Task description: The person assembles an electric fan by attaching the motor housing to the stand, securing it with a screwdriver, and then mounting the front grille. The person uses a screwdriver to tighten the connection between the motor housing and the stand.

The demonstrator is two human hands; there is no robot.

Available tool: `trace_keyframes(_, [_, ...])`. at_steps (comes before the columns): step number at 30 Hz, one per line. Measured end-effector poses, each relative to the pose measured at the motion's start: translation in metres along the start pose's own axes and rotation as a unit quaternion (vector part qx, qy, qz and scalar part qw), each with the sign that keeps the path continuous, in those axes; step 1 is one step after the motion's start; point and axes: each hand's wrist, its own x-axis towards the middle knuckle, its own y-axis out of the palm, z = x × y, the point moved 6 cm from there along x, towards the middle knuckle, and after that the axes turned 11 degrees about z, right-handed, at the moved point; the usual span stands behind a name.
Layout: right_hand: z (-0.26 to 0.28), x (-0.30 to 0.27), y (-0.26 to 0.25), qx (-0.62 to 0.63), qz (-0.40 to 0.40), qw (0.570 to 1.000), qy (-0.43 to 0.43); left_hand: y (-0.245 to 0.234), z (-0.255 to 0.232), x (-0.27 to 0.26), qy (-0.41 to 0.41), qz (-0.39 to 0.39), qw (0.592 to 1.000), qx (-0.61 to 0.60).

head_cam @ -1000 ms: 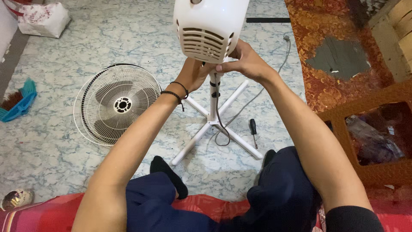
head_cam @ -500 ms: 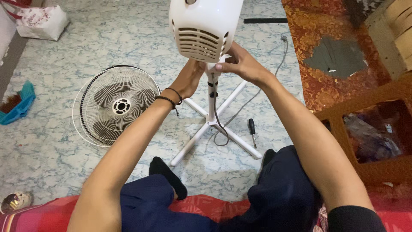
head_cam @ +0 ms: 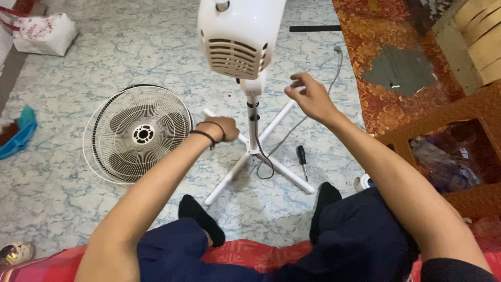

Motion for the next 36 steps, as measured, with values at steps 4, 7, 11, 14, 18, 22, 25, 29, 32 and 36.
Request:
trace_keyframes(4, [-0.024,-0.021,-0.013,-0.042,-0.013,0.999,0.026,0.020,-0.057,-0.003,0.077,0.063,0.994,0.049])
trace_keyframes(7, [-0.031,-0.038,-0.029,-0.066,-0.036,0.997,0.027,0.023,-0.100,-0.012,0.125,0.100,0.983,0.090])
trace_keyframes(11, [-0.027,-0.064,-0.057,-0.078,-0.059,0.995,-0.001,0.025,-0.144,-0.031,0.091,0.124,0.981,0.116])
trace_keyframes(14, [-0.021,-0.087,-0.080,-0.077,-0.082,0.994,-0.006,0.027,-0.184,-0.049,0.140,0.104,0.973,0.148])
trace_keyframes(18, [-0.024,-0.121,-0.117,-0.107,-0.104,0.986,0.073,0.003,-0.238,-0.057,0.244,0.001,0.968,0.063])
trace_keyframes(22, [-0.036,-0.163,-0.172,-0.187,-0.202,0.953,0.124,-0.014,-0.297,-0.053,0.325,-0.073,0.943,0.003])
trace_keyframes(25, [-0.056,-0.207,-0.213,-0.208,-0.289,0.917,0.178,-0.016,-0.339,-0.047,0.371,-0.097,0.923,-0.034])
trace_keyframes(29, [-0.090,-0.274,-0.266,-0.225,-0.396,0.855,0.247,-0.016,-0.396,-0.037,0.423,-0.107,0.891,-0.123])
trace_keyframes(32, [-0.111,-0.320,-0.295,-0.237,-0.463,0.810,0.270,-0.015,-0.435,-0.031,0.471,-0.118,0.854,-0.186])
trace_keyframes(36, [-0.136,-0.357,-0.315,-0.233,-0.510,0.765,0.318,-0.006,-0.474,-0.022,0.482,-0.101,0.838,-0.235])
